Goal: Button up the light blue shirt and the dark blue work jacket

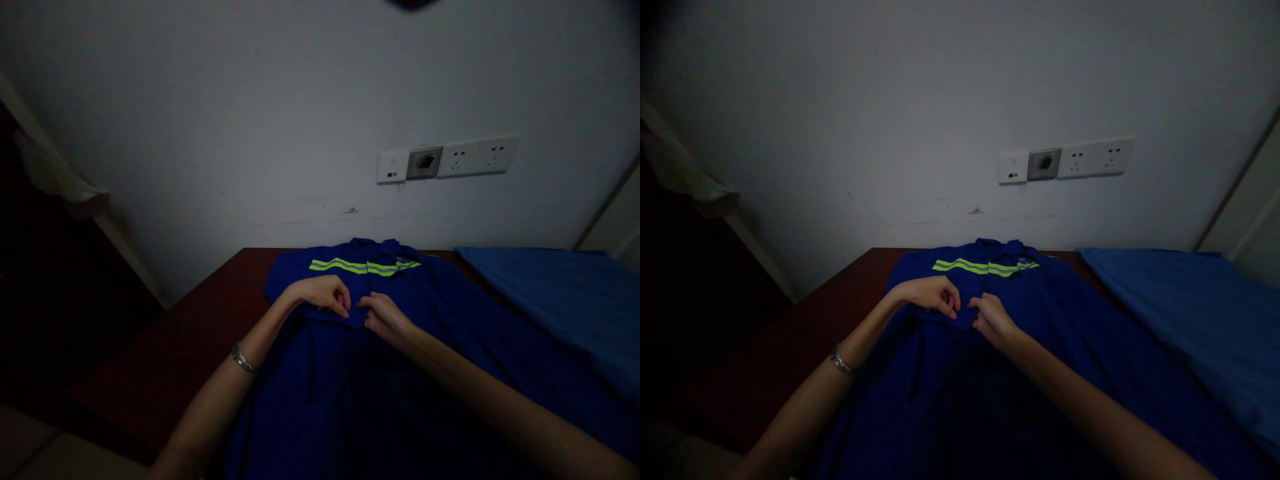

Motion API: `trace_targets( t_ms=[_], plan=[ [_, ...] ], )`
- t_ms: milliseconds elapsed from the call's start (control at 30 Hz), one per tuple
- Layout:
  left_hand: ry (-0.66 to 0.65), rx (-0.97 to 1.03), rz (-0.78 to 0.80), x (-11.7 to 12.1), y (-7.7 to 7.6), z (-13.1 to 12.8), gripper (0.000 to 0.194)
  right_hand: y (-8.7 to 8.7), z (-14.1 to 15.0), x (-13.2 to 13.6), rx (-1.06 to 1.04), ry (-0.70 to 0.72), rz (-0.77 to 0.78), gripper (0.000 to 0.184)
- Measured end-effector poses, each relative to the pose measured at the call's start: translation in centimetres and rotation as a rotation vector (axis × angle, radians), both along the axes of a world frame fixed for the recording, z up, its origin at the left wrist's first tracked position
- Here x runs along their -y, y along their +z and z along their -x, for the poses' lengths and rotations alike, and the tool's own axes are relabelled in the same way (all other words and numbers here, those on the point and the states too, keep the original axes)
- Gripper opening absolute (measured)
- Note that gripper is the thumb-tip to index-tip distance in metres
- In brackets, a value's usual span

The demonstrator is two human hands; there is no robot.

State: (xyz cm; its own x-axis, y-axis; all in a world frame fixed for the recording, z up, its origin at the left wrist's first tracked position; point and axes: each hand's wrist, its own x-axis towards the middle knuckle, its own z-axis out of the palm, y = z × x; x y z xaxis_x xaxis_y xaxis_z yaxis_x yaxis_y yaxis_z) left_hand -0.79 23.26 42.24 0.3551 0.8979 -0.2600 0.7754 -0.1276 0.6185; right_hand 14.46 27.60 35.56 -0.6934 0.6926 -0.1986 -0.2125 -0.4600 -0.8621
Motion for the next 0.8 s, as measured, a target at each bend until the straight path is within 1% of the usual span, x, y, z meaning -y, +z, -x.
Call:
trace_targets(
  t_ms=[133, 233, 300, 333, 367, 433, 500, 600, 700, 767, 800],
  plan=[
    [-0.022, 0.070, -0.004, 0.1, -0.8, 0.0, 0.018, 0.0, 0.1, 0.2, -0.028, 0.009, 0.036, 0.014],
    [-0.020, 0.119, 0.017, 0.1, -0.8, 0.3, 0.018, 0.1, -0.1, -0.1, -0.025, 0.021, 0.071, 0.013],
    [0.035, 0.170, 0.008, 0.1, -0.6, 0.9, 0.019, 0.5, -0.5, -0.6, 0.020, 0.075, 0.088, 0.005],
    [0.075, 0.209, -0.011, 0.1, -0.4, 1.3, 0.020, 0.7, -0.7, -0.9, 0.058, 0.126, 0.084, 0.003],
    [0.120, 0.259, -0.038, 0.2, -0.2, 1.7, 0.020, 1.0, -1.0, -1.1, 0.102, 0.187, 0.071, 0.011],
    [0.208, 0.388, -0.105, 0.3, 0.2, 2.7, 0.019, 1.7, -1.7, -1.7, 0.188, 0.291, 0.021, 0.028],
    [0.299, 0.515, -0.169, 0.4, 0.7, 3.5, 0.018, 2.5, -2.3, -2.2, 0.256, 0.323, -0.042, 0.035],
    [0.444, 0.630, -0.233, 0.5, 1.2, 4.4, 0.016, 3.6, -3.0, -2.7, 0.316, 0.302, -0.130, 0.033],
    [0.568, 0.687, -0.272, 0.3, 1.3, 4.9, 0.019, 4.2, -3.2, -2.9, 0.324, 0.254, -0.236, 0.022],
    [0.620, 0.724, -0.304, 0.0, 1.0, 5.1, 0.022, 4.3, -3.3, -2.8, 0.304, 0.211, -0.393, 0.020],
    [0.642, 0.739, -0.323, -0.2, 0.8, 5.1, 0.022, 4.2, -3.3, -2.7, 0.284, 0.209, -0.513, 0.024]
  ],
)
